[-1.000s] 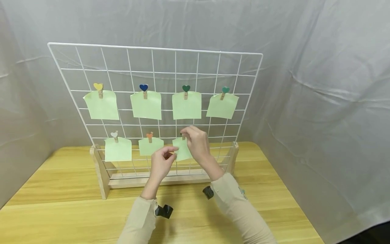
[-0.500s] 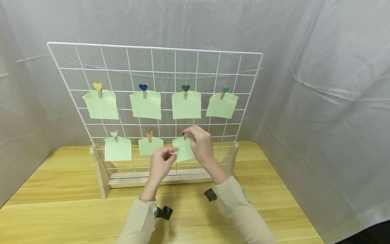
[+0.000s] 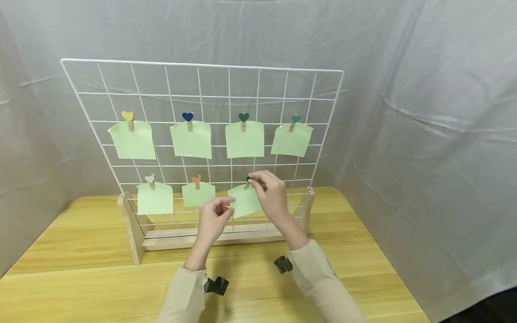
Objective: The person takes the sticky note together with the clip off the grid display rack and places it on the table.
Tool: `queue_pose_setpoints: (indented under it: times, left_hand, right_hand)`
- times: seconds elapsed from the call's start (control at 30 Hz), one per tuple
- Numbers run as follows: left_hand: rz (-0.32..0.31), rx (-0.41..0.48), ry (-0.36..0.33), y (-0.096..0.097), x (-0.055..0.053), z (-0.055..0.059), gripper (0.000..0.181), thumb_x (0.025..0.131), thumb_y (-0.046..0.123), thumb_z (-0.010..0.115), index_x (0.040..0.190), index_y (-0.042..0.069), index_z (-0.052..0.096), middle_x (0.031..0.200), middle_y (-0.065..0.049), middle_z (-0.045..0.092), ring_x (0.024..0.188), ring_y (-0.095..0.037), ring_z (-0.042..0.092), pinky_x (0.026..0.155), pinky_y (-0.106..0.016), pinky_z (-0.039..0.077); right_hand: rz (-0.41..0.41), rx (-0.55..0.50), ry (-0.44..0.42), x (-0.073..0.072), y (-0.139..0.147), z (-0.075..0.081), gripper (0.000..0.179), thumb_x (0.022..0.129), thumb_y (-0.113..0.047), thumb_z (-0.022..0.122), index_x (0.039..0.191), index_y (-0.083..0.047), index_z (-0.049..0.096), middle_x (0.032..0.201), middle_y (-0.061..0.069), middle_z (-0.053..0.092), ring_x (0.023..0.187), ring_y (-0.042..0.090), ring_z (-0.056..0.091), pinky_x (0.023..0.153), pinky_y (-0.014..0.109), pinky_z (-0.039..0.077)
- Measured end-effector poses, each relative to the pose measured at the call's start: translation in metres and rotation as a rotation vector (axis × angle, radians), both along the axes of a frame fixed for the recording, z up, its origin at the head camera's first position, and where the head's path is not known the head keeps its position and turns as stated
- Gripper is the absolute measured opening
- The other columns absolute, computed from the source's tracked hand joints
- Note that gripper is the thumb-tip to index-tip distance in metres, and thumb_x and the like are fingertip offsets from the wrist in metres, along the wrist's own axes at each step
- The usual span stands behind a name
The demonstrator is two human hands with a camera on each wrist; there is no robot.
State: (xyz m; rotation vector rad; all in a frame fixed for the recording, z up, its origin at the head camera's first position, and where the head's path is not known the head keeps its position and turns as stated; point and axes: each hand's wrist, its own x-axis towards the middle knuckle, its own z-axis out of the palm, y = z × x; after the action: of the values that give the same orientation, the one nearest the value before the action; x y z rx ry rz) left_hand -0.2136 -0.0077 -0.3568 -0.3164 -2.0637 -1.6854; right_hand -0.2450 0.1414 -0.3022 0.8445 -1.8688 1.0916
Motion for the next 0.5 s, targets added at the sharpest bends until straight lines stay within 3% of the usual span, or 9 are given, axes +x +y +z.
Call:
queue_pose_setpoints:
  times: [0.27, 0.5]
  left_hand:
    - [0.000, 0.015, 0.009, -0.002, 0.004, -0.003, 0.020, 0.073, -0.011, 0.059, 0.090, -0.003, 0.065, 0.081, -0.014, 0.061, 0.060, -0.017, 0.055, 0.052, -0.021, 0.045]
    - [-0.019, 0.016, -0.001, -0.002, 0.005, -0.008, 0.021, 0.072, -0.013, 0.059, 0.090, -0.005, 0.064, 0.080, -0.014, 0.061, 0.059, -0.016, 0.054, 0.052, -0.021, 0.045]
  right_hand:
    - [0.056, -0.034, -0.062, 0.008, 0.001, -0.005, 0.007, 0.075, 0.012, 0.062, 0.081, 0.008, 0.061, 0.077, 0.017, 0.062, 0.057, 0.027, 0.059, 0.054, 0.020, 0.049]
    - [0.063, -0.051, -0.107, 0.028, -0.002, 0.005, 0.008, 0.074, 0.018, 0.060, 0.081, 0.014, 0.059, 0.076, 0.024, 0.059, 0.055, 0.035, 0.056, 0.052, 0.025, 0.050]
